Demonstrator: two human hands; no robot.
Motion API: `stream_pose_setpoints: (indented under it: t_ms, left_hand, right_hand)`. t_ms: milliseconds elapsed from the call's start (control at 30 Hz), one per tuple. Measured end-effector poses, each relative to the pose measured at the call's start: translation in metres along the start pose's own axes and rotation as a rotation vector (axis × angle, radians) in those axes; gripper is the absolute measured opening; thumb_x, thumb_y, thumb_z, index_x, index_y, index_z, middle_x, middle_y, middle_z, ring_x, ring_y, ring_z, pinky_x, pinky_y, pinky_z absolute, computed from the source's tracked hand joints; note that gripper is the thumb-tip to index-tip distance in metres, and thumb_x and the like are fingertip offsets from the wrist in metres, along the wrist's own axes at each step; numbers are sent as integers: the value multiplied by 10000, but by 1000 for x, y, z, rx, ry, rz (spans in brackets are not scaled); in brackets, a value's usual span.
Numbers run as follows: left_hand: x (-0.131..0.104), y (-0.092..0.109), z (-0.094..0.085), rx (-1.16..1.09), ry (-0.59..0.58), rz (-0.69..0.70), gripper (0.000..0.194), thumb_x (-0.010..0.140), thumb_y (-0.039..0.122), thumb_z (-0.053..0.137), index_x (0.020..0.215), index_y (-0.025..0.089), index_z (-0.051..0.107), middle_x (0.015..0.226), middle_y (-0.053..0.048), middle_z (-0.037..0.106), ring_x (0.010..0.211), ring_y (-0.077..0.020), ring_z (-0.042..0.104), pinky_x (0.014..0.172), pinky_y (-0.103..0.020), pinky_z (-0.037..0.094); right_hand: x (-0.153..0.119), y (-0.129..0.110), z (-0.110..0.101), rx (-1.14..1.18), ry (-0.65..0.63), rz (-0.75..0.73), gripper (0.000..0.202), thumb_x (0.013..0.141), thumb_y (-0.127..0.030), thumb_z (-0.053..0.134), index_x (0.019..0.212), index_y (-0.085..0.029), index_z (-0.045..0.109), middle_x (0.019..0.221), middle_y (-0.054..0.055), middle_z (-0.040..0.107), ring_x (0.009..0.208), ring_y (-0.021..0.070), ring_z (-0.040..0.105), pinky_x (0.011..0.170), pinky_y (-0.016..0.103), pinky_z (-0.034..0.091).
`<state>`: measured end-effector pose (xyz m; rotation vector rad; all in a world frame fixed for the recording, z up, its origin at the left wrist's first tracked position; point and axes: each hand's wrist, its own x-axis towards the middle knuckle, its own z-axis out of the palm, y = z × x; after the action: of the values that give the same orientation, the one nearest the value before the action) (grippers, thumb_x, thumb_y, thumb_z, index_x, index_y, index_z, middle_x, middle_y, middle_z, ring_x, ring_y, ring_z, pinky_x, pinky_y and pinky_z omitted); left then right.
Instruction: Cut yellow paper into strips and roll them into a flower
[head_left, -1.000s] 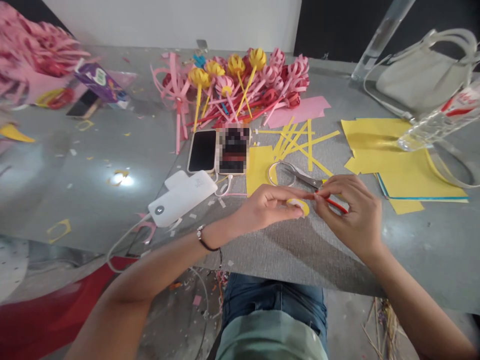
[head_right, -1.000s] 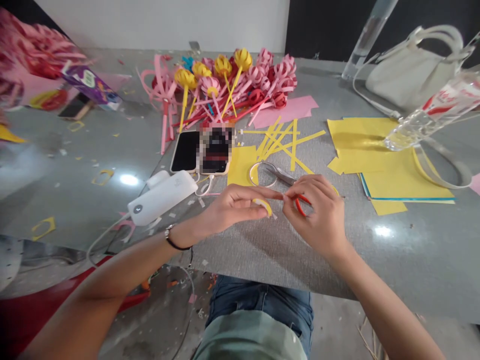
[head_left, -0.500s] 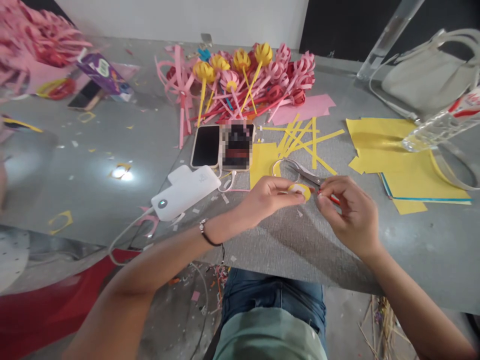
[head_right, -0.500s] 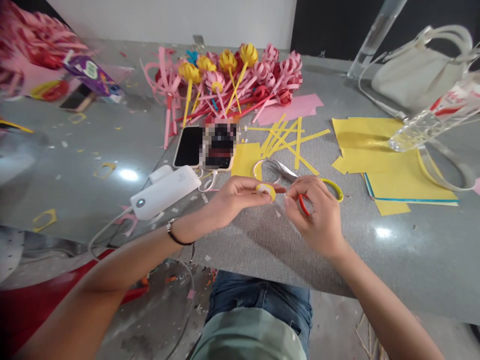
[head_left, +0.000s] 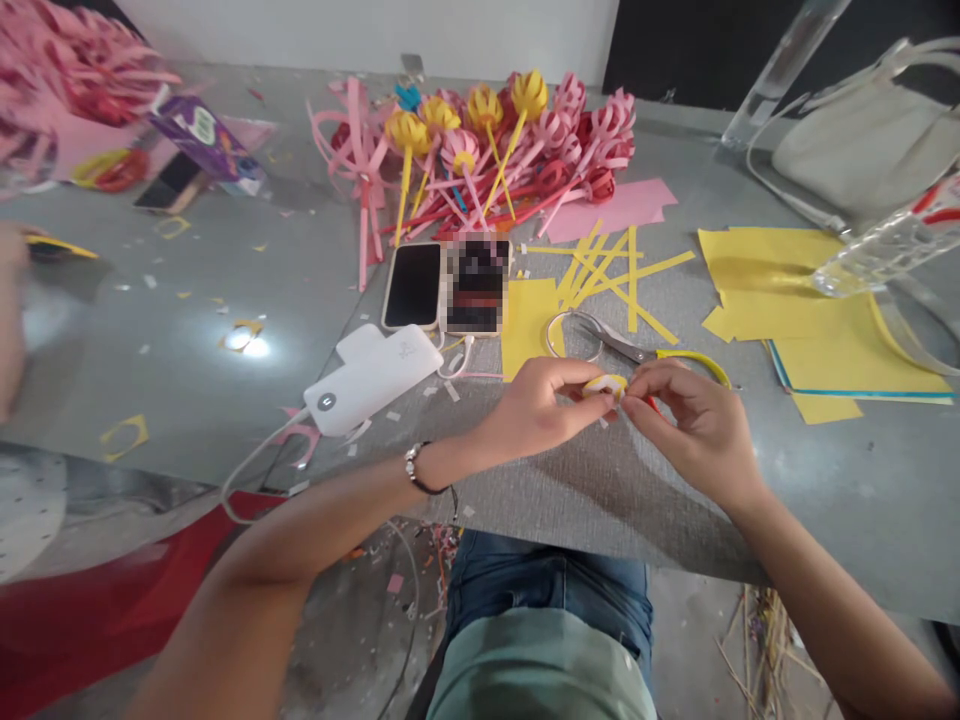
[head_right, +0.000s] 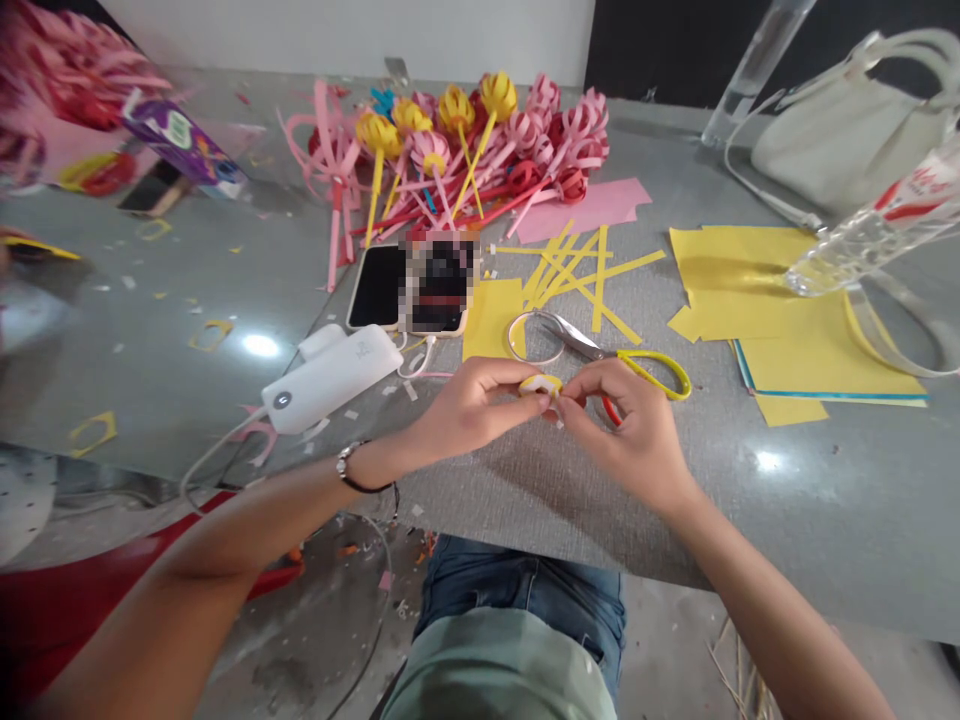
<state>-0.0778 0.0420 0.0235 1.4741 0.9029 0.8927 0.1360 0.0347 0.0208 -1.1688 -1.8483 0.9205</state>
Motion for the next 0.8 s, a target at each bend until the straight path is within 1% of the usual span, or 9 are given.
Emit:
stream_pose_setpoints:
  t_ms: [133, 233, 400, 600, 800]
  left_hand:
    - [0, 0, 0, 15, -10, 11, 165, 928, 282, 694, 835, 175, 778, 838, -42, 788, 834, -174, 726, 780, -277, 572]
    - [0, -1, 0, 13, -7, 9, 163, 928, 292, 702, 842, 179, 783, 855, -45, 796, 850, -181, 731, 792, -283, 574]
    - [0, -5, 1, -18, 14, -12, 151, 924, 287, 715, 851, 170, 779, 857, -42, 786, 850, -174, 732, 774, -271, 565]
    - [1, -10, 2, -134, 12, -69, 168, 912, 326, 751, 846, 172, 760, 856, -44, 780, 872, -190, 754, 764, -286, 569]
    - [3, -13, 1, -324, -17, -121, 138, 882, 298, 795, 877, 167, 751, 891, -39, 781, 928, -198, 776, 871, -319, 592]
  right_hand:
    - [0, -1, -1, 18, 8, 31, 107, 946, -328, 720, 883, -241, 726, 905, 49, 736, 860, 216, 689, 780, 367, 550]
    - [0, -1, -1, 27, 13, 51, 80, 941, -299, 711, 894, -241, 741, 913, 50, 746, 860, 218, 692, 757, 360, 544]
    - [-1, -6, -1, 29, 12, 68, 71, 934, -236, 696, 925, -244, 767, 938, 49, 755, 881, 213, 692, 800, 364, 537]
    - [0, -9, -3, 47, -3, 79, 95, 952, -244, 682, 957, -247, 776, 956, 50, 758, 874, 205, 697, 760, 343, 536]
    - [0, -6, -2, 52, 2, 64, 112, 965, -238, 678, 999, -254, 784, 997, 52, 749, 902, 206, 694, 766, 344, 534]
